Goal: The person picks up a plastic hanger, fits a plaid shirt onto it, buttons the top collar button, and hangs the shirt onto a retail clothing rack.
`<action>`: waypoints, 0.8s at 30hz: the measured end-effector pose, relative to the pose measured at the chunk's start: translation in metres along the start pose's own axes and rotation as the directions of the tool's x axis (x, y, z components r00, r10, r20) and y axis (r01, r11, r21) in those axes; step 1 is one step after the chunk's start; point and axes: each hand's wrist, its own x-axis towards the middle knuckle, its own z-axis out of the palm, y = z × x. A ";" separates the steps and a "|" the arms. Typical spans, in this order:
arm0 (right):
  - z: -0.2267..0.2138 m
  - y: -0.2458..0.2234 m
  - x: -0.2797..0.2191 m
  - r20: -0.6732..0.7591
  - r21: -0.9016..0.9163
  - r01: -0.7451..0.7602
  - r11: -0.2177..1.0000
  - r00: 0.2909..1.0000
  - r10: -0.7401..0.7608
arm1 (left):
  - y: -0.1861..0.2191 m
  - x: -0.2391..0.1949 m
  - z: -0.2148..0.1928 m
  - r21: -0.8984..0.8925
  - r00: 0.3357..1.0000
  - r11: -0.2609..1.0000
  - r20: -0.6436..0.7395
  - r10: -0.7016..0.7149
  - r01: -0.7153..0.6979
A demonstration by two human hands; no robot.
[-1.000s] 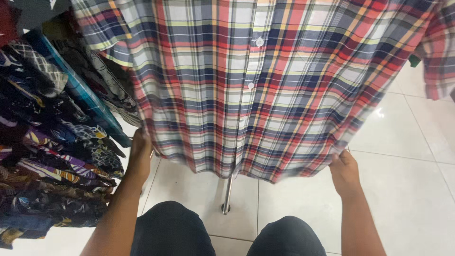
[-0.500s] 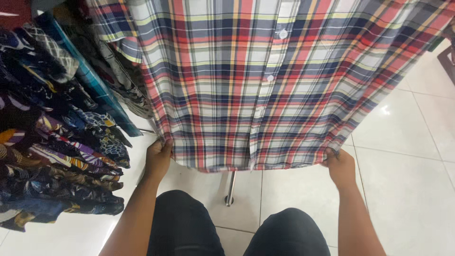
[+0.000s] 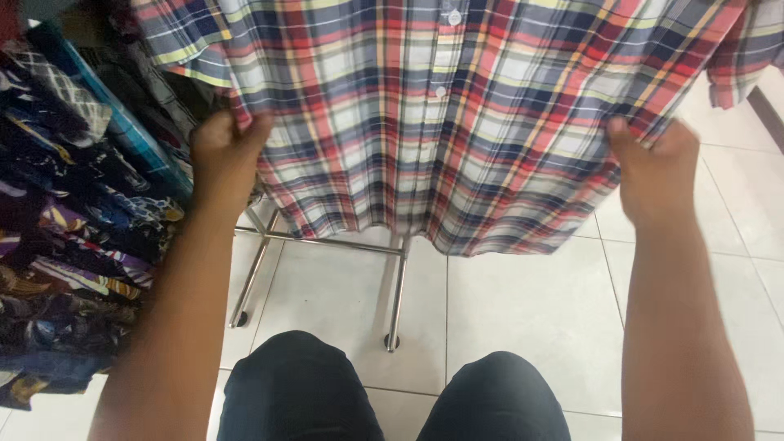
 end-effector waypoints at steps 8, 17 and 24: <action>0.028 0.107 -0.048 -0.001 0.124 -0.326 0.937 0.945 0.328 | -0.123 -0.013 -0.008 -0.122 0.991 0.991 -0.118 -0.068 0.054; 0.051 0.200 -0.098 0.089 0.252 -0.310 0.917 0.951 0.297 | -0.117 -0.055 -0.004 0.004 0.999 1.000 -0.044 0.028 -0.027; 0.039 0.241 -0.100 0.156 0.108 -0.306 0.946 0.945 0.288 | -0.085 -0.064 0.002 0.058 0.966 0.996 -0.248 0.073 -0.060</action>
